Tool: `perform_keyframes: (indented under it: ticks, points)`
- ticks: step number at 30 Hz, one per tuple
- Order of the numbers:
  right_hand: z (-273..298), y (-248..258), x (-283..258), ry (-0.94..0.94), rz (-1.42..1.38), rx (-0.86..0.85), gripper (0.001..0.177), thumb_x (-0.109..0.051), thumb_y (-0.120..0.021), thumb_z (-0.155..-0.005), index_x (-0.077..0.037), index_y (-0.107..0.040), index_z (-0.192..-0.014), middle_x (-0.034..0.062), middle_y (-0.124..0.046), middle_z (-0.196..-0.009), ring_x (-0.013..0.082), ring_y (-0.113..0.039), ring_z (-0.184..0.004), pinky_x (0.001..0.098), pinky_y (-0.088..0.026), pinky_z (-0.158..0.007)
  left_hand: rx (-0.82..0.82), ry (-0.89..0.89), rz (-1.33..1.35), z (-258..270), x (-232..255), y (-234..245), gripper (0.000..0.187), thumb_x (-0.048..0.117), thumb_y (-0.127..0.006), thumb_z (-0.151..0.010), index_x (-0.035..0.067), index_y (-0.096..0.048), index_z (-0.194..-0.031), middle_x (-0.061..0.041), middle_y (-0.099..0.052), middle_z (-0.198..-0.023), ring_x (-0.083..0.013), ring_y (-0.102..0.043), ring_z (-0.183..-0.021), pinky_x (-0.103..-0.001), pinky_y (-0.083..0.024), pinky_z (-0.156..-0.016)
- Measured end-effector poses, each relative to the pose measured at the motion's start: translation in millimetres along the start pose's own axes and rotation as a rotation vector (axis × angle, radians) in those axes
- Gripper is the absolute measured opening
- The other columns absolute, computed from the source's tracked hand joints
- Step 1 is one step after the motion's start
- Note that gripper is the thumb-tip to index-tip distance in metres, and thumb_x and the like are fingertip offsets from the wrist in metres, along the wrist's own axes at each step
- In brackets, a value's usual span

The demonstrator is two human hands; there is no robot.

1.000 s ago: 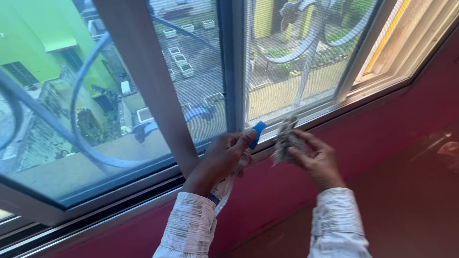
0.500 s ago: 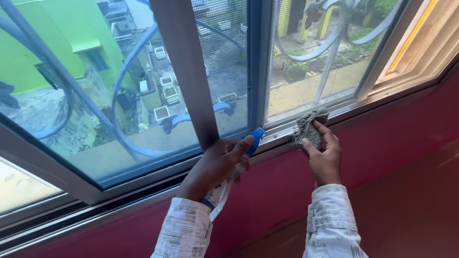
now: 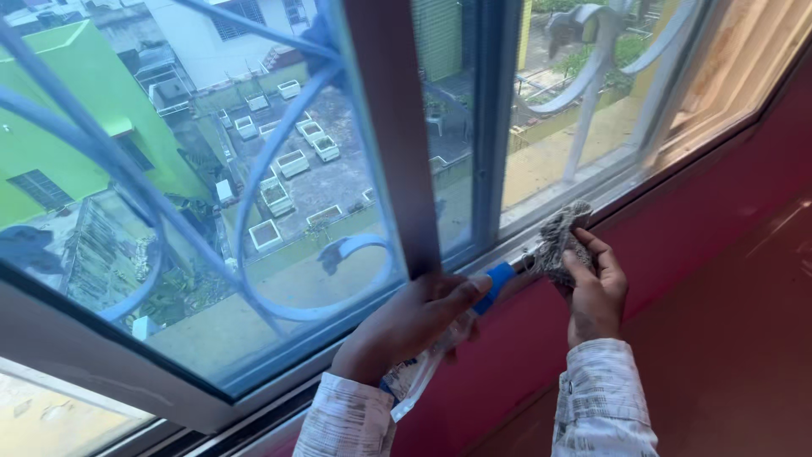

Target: The person sprays a liquid from a bottle onto a window frame and glass, then wipes the surfaces with a cloth.

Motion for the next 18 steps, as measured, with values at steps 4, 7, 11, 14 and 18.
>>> perform_keyframes:
  ticks: [4,7,11,14,18]
  points:
    - [18,-11,-7,0.089,0.086,0.002,0.035,0.001,-0.063,-0.093,-0.006,-0.067,-0.126,0.0057,-0.070,-0.120,0.0108,-0.068,-0.106,0.0244,-0.058,-0.093,-0.049,0.043,-0.075,8,-5,14,0.063,0.060,-0.052,-0.098,0.000,-0.066,-0.084,-0.006,-0.068,-0.070,-0.0174,-0.065,-0.054,-0.033,-0.053,-0.053]
    - [18,-13,-10,0.084,0.082,0.017,0.035,0.002,-0.063,-0.093,-0.006,-0.067,-0.126,0.0049,-0.069,-0.120,0.0105,-0.068,-0.105,0.0246,-0.058,-0.093,-0.071,0.025,-0.141,4,-9,25,0.066,0.061,-0.051,-0.099,0.001,-0.068,-0.081,-0.006,-0.068,-0.069,-0.0161,-0.065,-0.057,-0.031,-0.053,-0.056]
    - [17,-12,-6,0.107,0.102,0.000,0.036,0.003,-0.062,-0.094,-0.006,-0.067,-0.128,0.0042,-0.069,-0.120,0.0101,-0.067,-0.106,0.0250,-0.057,-0.094,-0.104,0.031,-0.090,6,-10,24,0.062,0.060,-0.053,-0.097,0.002,-0.067,-0.082,-0.004,-0.067,-0.069,-0.0157,-0.065,-0.058,-0.032,-0.053,-0.056]
    - [6,-3,2,0.142,0.092,-0.011,0.039,0.006,-0.061,-0.094,-0.006,-0.067,-0.131,0.0036,-0.069,-0.118,0.0098,-0.066,-0.105,0.0247,-0.056,-0.093,-0.119,0.007,-0.100,4,-6,25,0.057,0.059,-0.056,-0.094,0.004,-0.069,-0.086,-0.003,-0.069,-0.070,-0.0137,-0.065,-0.059,-0.030,-0.052,-0.057]
    - [-14,6,15,0.196,0.074,-0.049,0.045,0.006,-0.060,-0.089,-0.007,-0.066,-0.131,0.0049,-0.070,-0.121,0.0116,-0.068,-0.107,0.0261,-0.056,-0.095,-0.101,0.054,-0.123,6,-9,24,0.059,0.060,-0.061,-0.093,0.001,-0.068,-0.090,-0.005,-0.065,-0.069,-0.0136,-0.060,-0.058,-0.031,-0.047,-0.054]
Point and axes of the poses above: each hand's wrist, its own z-axis away from the middle knuckle, its own y-axis out of the back of the hand, x = y × z, the point moved 5 cm from there along -z, towards the middle knuckle
